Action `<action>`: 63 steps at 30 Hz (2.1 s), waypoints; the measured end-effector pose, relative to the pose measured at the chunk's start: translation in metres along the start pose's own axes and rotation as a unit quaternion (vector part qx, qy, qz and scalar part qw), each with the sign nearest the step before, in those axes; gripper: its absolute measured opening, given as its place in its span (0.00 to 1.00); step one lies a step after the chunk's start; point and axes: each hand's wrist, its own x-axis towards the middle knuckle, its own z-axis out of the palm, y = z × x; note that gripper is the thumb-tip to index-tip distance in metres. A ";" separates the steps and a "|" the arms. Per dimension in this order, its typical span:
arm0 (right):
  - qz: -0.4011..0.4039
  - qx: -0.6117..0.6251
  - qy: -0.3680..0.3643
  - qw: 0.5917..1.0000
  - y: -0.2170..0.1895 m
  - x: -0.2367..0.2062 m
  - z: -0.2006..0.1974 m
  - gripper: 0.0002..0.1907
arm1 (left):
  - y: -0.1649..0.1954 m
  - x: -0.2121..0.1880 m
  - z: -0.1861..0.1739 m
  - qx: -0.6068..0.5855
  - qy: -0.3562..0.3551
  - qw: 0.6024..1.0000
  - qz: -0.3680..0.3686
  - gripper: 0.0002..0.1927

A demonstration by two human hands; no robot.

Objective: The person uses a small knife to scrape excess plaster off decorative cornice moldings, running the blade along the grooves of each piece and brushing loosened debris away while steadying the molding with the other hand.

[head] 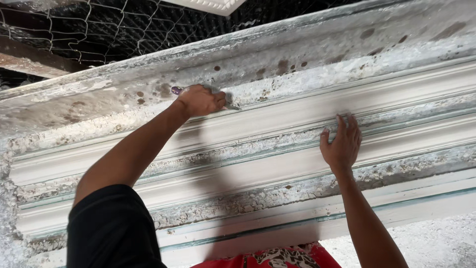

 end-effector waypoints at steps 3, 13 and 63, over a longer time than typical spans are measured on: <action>-0.008 -0.002 0.003 1.000 0.001 0.001 -0.001 0.29 | 0.001 0.014 -0.005 -0.006 0.001 1.000 0.004 0.12; -0.007 0.004 0.006 1.000 0.006 -0.001 0.003 0.28 | 0.003 -0.040 0.001 -0.137 0.026 0.983 -0.118 0.24; -0.013 0.001 0.017 1.000 0.000 0.002 0.001 0.31 | 0.003 -0.020 0.015 0.016 -0.076 0.993 -0.091 0.16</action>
